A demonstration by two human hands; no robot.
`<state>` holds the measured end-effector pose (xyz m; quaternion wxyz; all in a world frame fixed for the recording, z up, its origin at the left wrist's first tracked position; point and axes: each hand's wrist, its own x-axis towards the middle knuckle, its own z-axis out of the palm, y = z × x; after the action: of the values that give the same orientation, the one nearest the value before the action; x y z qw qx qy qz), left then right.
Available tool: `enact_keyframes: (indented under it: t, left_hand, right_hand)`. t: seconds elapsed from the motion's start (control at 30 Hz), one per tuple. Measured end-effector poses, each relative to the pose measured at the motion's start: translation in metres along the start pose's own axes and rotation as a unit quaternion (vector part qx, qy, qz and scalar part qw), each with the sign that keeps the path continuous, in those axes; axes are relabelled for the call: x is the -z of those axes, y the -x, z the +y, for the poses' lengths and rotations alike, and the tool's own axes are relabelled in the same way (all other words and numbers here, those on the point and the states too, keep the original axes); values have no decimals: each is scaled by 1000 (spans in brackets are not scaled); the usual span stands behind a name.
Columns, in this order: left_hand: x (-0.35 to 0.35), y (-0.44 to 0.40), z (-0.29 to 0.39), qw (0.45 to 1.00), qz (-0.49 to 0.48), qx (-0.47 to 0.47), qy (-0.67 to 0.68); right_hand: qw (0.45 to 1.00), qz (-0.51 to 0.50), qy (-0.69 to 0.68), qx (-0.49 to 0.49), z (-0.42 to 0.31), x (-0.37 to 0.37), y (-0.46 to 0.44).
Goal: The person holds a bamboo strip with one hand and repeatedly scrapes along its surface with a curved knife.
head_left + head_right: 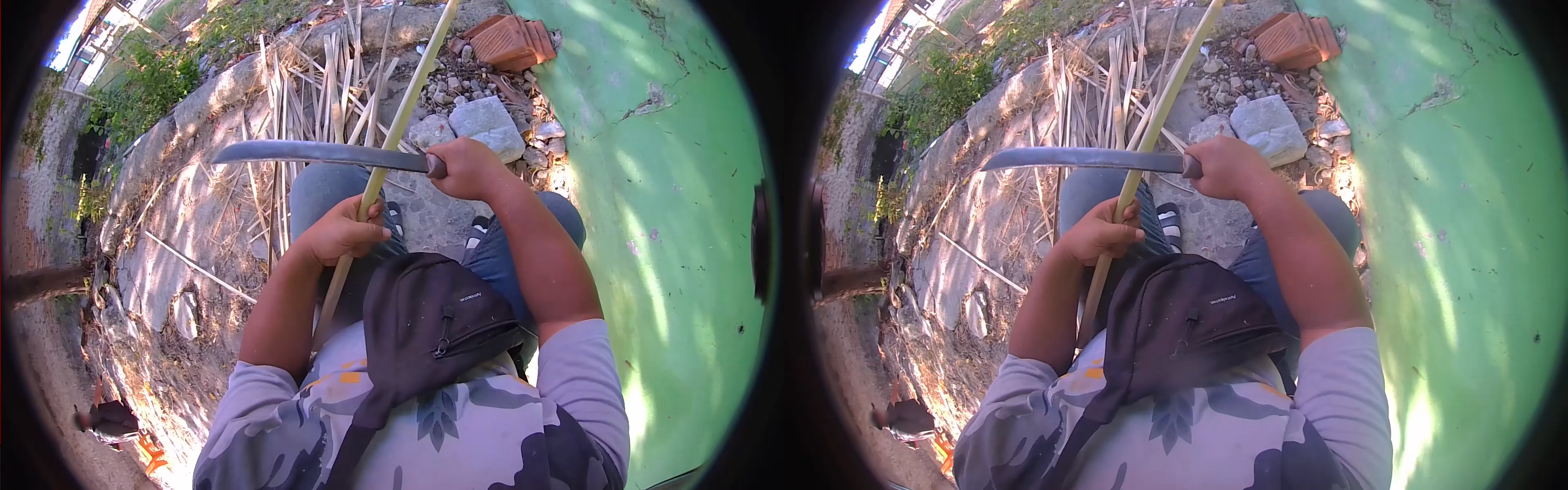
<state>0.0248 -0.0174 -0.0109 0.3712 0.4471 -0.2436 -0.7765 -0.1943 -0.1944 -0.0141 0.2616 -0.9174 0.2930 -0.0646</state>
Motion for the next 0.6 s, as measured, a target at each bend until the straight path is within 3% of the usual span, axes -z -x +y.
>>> enact_keyframes:
  t: [0.07,0.27,0.5,0.6]
  left_hand:
    - [0,-2,-1,1000,1,-3,-29]
    - [2,-2,-2,999,6,3,-35]
    - [0,-3,-6,998,8,-3,-58]
    - [-2,-3,-5,998,10,-2,-69]
  right_hand:
    - [999,9,18,33,-6,-5,1]
    - [994,34,-88,-55,35,-4,-11]
    - [998,12,-24,56,7,-13,1]
    - [998,-31,-26,-37,19,-2,-4]
